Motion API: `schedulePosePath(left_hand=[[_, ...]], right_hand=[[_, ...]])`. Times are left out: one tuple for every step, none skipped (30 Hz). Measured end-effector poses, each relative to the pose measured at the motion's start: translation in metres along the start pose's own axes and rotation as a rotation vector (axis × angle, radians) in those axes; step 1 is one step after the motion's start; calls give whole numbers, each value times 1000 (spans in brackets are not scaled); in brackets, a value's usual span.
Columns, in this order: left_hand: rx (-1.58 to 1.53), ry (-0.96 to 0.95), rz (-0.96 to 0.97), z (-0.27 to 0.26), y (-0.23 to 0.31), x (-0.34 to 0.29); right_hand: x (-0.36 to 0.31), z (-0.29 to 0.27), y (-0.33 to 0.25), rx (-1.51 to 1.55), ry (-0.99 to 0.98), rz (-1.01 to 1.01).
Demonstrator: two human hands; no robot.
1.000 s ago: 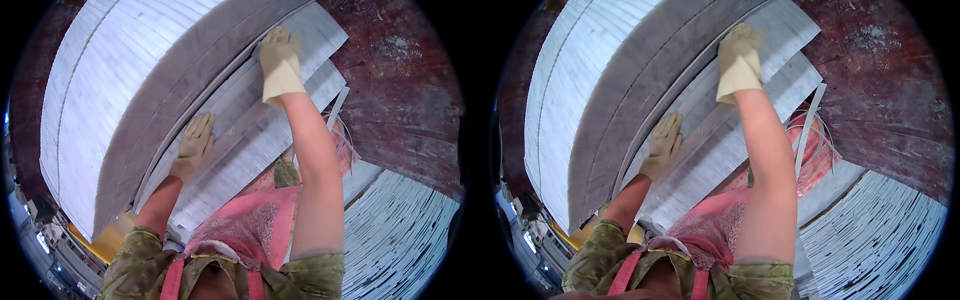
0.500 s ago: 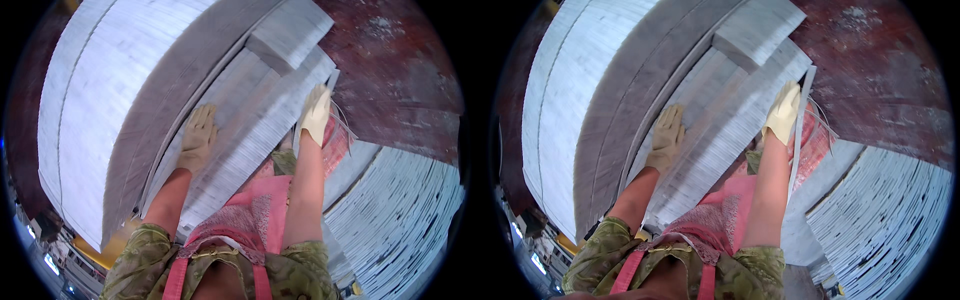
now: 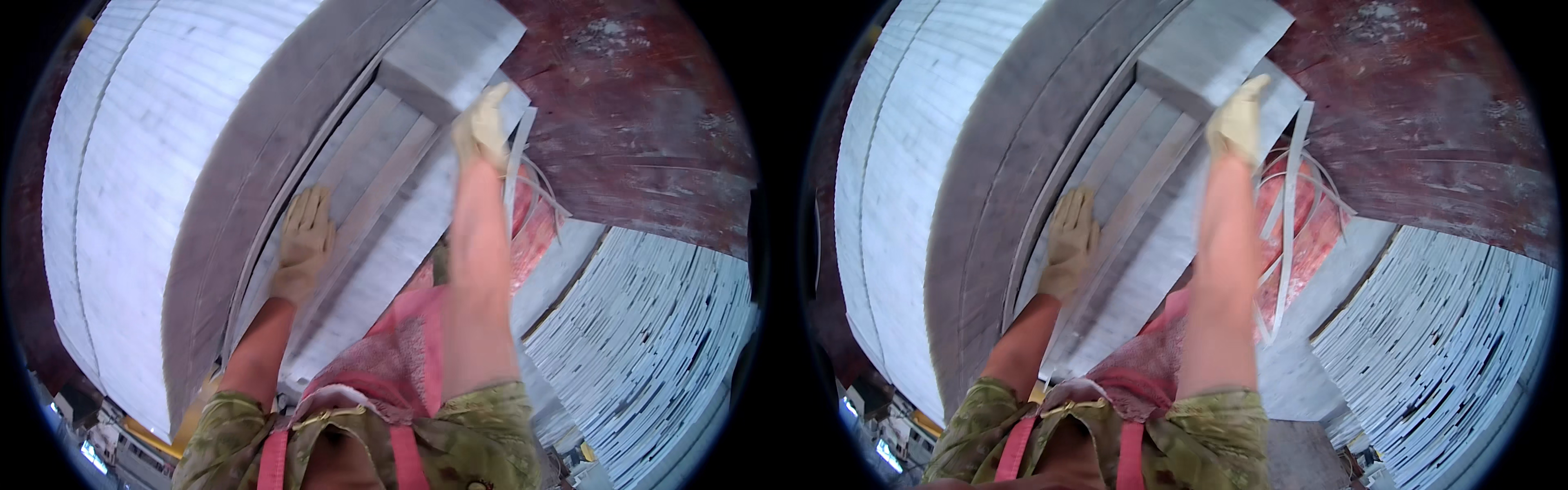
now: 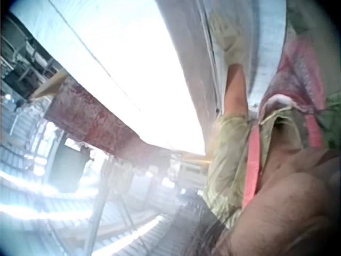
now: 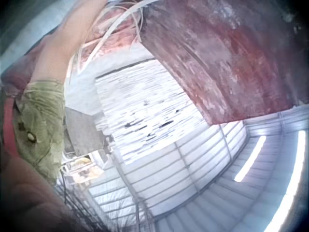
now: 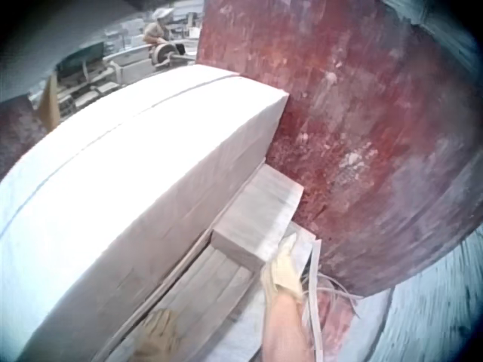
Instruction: The person repeatedly picks up rectangular white plasterboard pieces and rubs their edges against a red sanding belt on a machine. After sanding, the person stacks the pieces on a nearby table. The person also handles long, thin strips of material, placing them on the table.
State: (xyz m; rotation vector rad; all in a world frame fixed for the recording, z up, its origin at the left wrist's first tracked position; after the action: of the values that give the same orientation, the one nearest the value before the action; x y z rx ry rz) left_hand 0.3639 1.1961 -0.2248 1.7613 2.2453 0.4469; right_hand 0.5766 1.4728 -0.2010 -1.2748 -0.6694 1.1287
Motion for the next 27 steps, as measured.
schedulePosePath(left_hand=[[4,-11,-17,-4,6,-10],[7,20,-26,-1,7,-2],[2,12,-28,0,6,0],[-3,3,-29,2,5,1],[-6,-17,-29,0,5,0],[3,-13,-30,-1,6,0],[13,-9,-32,-4,8,2],[21,-12,-32,-7,9,0],[23,-8,-30,-6,8,0],[25,-3,-28,-3,6,-1],[20,9,-30,0,7,0],[23,12,-27,0,7,1],[26,16,-26,0,6,2],[29,10,-26,-1,7,0],[35,-1,-33,-4,8,0],[41,-11,-39,-7,11,1],[45,-21,-36,-10,13,3],[48,-20,-32,-8,12,3],[52,-19,-27,-4,11,3],[57,-18,-42,-3,10,2],[47,-19,-47,-3,9,1],[37,-19,-52,-3,8,1],[19,-25,-56,-4,10,-1],[14,-22,-58,-6,10,-1],[9,-18,-61,-7,9,-1],[1,-11,-50,-7,10,1],[0,-12,-48,-5,10,1]], right_hand=[[0,5,-8,-50,-55,-19],[0,11,-15,-84,-111,-42],[-5,12,-20,-113,-142,-45],[-6,17,-22,-137,-168,-49],[-10,20,-22,-160,-188,-55],[-13,22,-21,-193,-199,-71],[-19,22,-20,-221,-209,-94],[-16,18,-16,-285,-218,-141],[-11,15,-14,-349,-226,-192],[-3,11,-10,-413,-236,-246],[6,10,-13,-481,-251,-308],[14,10,-15,-549,-267,-370],[18,10,-16,-730,-329,-509],[19,14,-23,-912,-365,-659],[13,27,-40,-1207,-443,-888],[8,39,-44,-1302,-481,-1053],[2,49,-51,-1399,-488,-1228],[0,65,-47,-1290,-457,-1334],[-1,72,-46,-1179,-424,-1436],[-4,74,-40,-1174,-455,-1366],[-9,72,-35,-1169,-486,-1296],[-13,70,-31,-1164,-515,-1225],[-17,65,-32,-1218,-561,-1228],[-21,59,-34,-1272,-609,-1231],[-23,57,-33,-1325,-657,-1233],[-21,58,-36,-1332,-624,-1314],[-20,62,-36,-1336,-621,-1314]])
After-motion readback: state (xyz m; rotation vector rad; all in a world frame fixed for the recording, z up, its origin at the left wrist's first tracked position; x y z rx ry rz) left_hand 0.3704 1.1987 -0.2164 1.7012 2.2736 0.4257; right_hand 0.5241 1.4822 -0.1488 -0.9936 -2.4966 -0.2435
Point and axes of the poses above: each hand's wrist, its own x-axis towards the middle knuckle, its own z-axis out of the palm, y = z × x, the point moved 2 cm from there along x, towards the middle knuckle, and after that the axes turned 14 degrees about -z, right-handed, at the moved point
